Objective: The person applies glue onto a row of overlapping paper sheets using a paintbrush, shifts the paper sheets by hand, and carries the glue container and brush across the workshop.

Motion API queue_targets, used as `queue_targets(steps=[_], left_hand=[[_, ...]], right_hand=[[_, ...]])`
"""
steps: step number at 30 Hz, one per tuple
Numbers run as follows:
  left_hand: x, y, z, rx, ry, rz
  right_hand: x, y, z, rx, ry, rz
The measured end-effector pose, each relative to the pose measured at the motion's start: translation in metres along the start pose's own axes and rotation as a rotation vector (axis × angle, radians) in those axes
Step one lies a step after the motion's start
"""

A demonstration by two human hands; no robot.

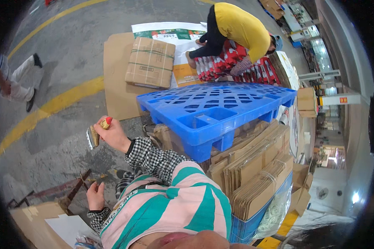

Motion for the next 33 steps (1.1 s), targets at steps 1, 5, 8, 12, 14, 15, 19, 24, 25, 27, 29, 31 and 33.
queue_targets(steps=[1, 5, 8, 12, 14, 15, 19, 24, 25, 27, 29, 31, 33], left_hand=[[-0.006, -0.005, -0.002, 0.017, -0.022, -0.029], [-0.035, -0.032, -0.012, -0.014, -0.016, -0.096], [-0.065, -0.065, -0.022, -0.169, 0.131, -0.147], [-0.122, -0.116, -0.032, -0.158, 0.287, -0.155], [-0.154, -0.142, -0.033, -0.230, 0.372, -0.219], [-0.170, -0.156, -0.031, -0.233, 0.381, -0.248], [-0.207, -0.214, -0.014, -0.325, 0.615, -0.355], [-0.199, -0.276, 0.005, -0.514, 0.536, -0.473], [-0.192, -0.284, -0.006, -0.624, 0.533, -0.420], [-0.205, -0.278, -0.030, -0.793, 0.665, -0.266], [-0.235, -0.261, -0.065, -0.928, 0.711, -0.139], [-0.272, -0.237, -0.109, -1.096, 0.718, 0.173], [-0.312, -0.210, -0.151, -1.047, 0.631, 0.578]], right_hand=[[-0.002, 0.003, 0.003, -0.031, 0.004, -0.028], [-0.023, 0.021, 0.019, -0.055, -0.030, 0.124], [-0.049, 0.030, 0.043, -0.066, -0.089, -0.009], [-0.100, 0.032, 0.077, -0.069, -0.218, 0.018], [-0.127, 0.022, 0.090, -0.174, -0.265, -0.050], [-0.139, 0.018, 0.095, -0.175, -0.257, -0.012], [-0.165, 0.015, 0.125, -0.299, -0.395, -0.184], [-0.179, 0.069, 0.177, -0.264, -0.365, -0.267], [-0.184, 0.081, 0.199, -0.220, -0.466, -0.280], [-0.199, 0.085, 0.212, -0.209, -0.535, -0.277], [-0.221, 0.086, 0.224, -0.267, -0.614, -0.281], [-0.242, 0.086, 0.238, -0.150, -0.626, -0.154], [-0.263, 0.089, 0.253, -0.184, -0.740, -0.217]])
Point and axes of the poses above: each hand's wrist, its own x-axis towards the middle knuckle, its own z-axis out of the palm, y = z × x, the point moved 3 cm from there along x, towards the middle knuckle, and after that the axes turned 14 degrees about y, right-handed, at the moved point
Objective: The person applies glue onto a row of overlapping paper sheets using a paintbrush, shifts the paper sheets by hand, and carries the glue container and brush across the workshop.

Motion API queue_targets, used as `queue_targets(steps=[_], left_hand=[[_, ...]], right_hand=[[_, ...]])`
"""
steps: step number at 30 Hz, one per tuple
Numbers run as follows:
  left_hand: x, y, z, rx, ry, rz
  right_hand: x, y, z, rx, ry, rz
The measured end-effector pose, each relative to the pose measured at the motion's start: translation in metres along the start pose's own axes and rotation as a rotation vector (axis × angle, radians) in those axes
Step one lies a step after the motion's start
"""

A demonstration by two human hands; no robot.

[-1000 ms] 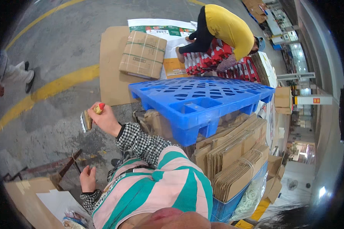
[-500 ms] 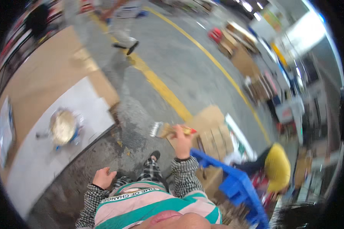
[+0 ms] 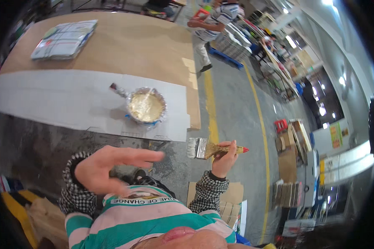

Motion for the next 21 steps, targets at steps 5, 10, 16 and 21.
queue_targets(steps=[5, 10, 16, 21], left_hand=[[0.023, 0.080, 0.045, -0.210, -0.393, 0.481], [0.043, 0.098, 0.053, -0.104, -0.358, 0.607], [0.056, 0.086, 0.056, -0.040, -0.336, 0.632], [0.052, 0.078, 0.069, 0.003, -0.201, 0.348]], right_hand=[[0.001, 0.012, 0.033, 0.118, -0.029, 0.102], [0.008, 0.021, 0.029, 0.085, -0.066, 0.112], [0.030, 0.030, 0.020, 0.094, 0.010, 0.131], [0.040, 0.045, 0.025, 0.090, -0.071, 0.177]])
Point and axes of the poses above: each hand's wrist, its own x-axis towards the middle knuckle, its own z-axis out of the palm, y = z × x, the point moved 3 cm from there along x, towards the middle knuckle, and after that the axes turned 14 degrees about y, right-handed, at the moved point
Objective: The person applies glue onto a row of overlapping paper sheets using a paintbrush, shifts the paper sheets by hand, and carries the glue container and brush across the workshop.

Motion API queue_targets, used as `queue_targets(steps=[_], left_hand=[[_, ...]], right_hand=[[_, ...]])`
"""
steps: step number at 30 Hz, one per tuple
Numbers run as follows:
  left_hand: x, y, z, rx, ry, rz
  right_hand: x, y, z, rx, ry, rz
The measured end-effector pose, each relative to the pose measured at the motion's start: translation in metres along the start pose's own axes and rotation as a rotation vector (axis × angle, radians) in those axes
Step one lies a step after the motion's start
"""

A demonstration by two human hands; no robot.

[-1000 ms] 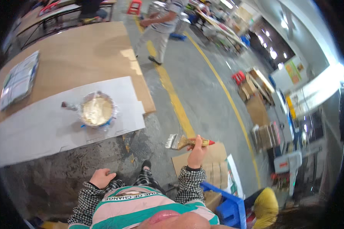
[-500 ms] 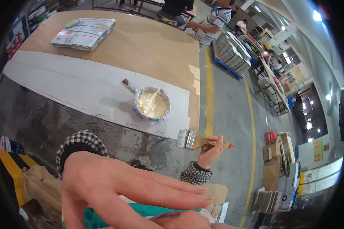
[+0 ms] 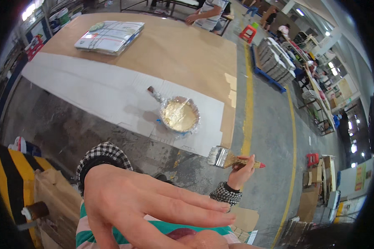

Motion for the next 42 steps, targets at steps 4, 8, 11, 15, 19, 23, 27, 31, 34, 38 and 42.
queue_targets(steps=[4, 8, 11, 15, 19, 23, 27, 31, 34, 38, 42], left_hand=[[-0.002, -0.003, 0.014, 0.102, 0.009, 0.041], [-0.010, -0.001, 0.007, 0.065, 0.100, 0.213], [-0.031, 0.003, -0.011, 0.079, -0.189, 0.216], [-0.070, -0.008, -0.055, 0.134, -0.013, -0.005], [-0.117, -0.031, -0.101, 0.625, 0.336, -0.420], [-0.173, -0.068, -0.139, 0.841, 0.691, -0.816], [-0.228, -0.081, -0.174, 1.111, 0.717, -0.949], [-0.265, -0.080, -0.207, 0.943, 0.792, -1.099], [-0.273, -0.077, -0.229, 0.942, 0.795, -1.176], [-0.268, -0.078, -0.255, 0.929, 0.771, -1.126], [-0.258, -0.080, -0.273, 0.955, 0.721, -1.025]], right_hand=[[0.003, 0.004, 0.008, 0.018, -0.036, 0.035], [0.001, 0.003, 0.020, 0.016, -0.096, 0.020], [-0.002, 0.004, 0.033, 0.018, -0.107, 0.037], [-0.008, 0.008, 0.057, 0.139, -0.152, 0.021], [-0.016, 0.019, 0.090, -0.050, -0.233, -0.088], [-0.023, 0.054, 0.136, -0.093, -0.280, -0.125], [-0.023, 0.119, 0.177, -0.408, -0.279, -0.189], [-0.020, 0.171, 0.193, -0.588, -0.251, -0.289], [-0.025, 0.185, 0.198, -0.644, -0.225, -0.367], [-0.034, 0.175, 0.199, -0.624, -0.169, -0.367], [-0.043, 0.162, 0.198, -0.580, -0.125, -0.219]])
Point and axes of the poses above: each hand's wrist, its own x-axis towards the middle knuckle, its own z-axis out of the palm, y = z × x, the point moved 3 cm from there along x, towards the middle knuckle, and after that the axes turned 14 degrees about y, right-handed, at the moved point
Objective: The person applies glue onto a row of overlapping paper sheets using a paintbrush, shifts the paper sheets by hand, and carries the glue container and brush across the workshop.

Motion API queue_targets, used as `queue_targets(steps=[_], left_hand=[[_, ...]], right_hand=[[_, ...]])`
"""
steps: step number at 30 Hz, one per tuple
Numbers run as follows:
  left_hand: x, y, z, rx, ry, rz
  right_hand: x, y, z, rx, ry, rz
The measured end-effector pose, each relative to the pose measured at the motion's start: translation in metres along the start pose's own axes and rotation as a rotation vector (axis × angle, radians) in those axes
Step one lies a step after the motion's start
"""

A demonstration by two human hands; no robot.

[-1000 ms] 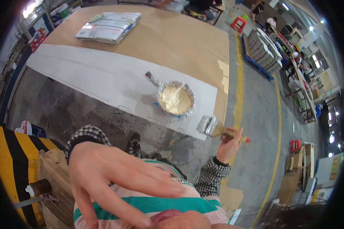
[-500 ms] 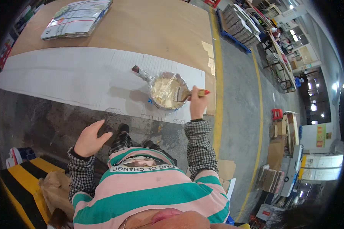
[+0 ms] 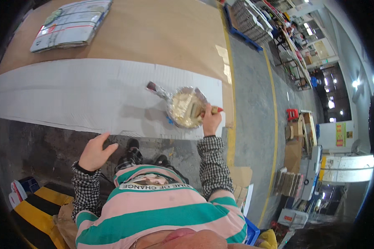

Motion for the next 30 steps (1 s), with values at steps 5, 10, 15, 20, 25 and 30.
queue_targets(steps=[5, 10, 15, 20, 25, 30], left_hand=[[0.012, 0.005, 0.000, -0.046, -0.013, 0.152], [0.016, 0.003, 0.000, -0.051, -0.082, 0.115], [0.018, 0.005, 0.003, -0.025, -0.096, 0.080], [0.022, 0.010, 0.010, -0.057, -0.083, 0.105], [0.025, 0.011, 0.012, -0.047, -0.100, 0.112], [0.026, 0.009, 0.012, -0.067, -0.076, 0.116]], right_hand=[[-0.013, -0.011, -0.002, 0.179, 0.124, 0.014], [-0.011, -0.011, -0.010, 0.213, 0.203, 0.071], [-0.013, -0.016, -0.012, 0.258, 0.157, 0.053], [-0.023, -0.025, -0.010, 0.309, 0.184, 0.134], [-0.026, -0.040, -0.013, 0.322, 0.108, 0.103], [-0.024, -0.053, -0.019, 0.412, 0.117, 0.109]])
Point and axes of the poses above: each hand's wrist, its own x-axis towards the middle knuckle, its own z-axis out of the palm, y = z × x, the point moved 3 cm from there along x, towards the middle knuckle, and after that the axes turned 14 degrees about y, right-handed, at the moved point
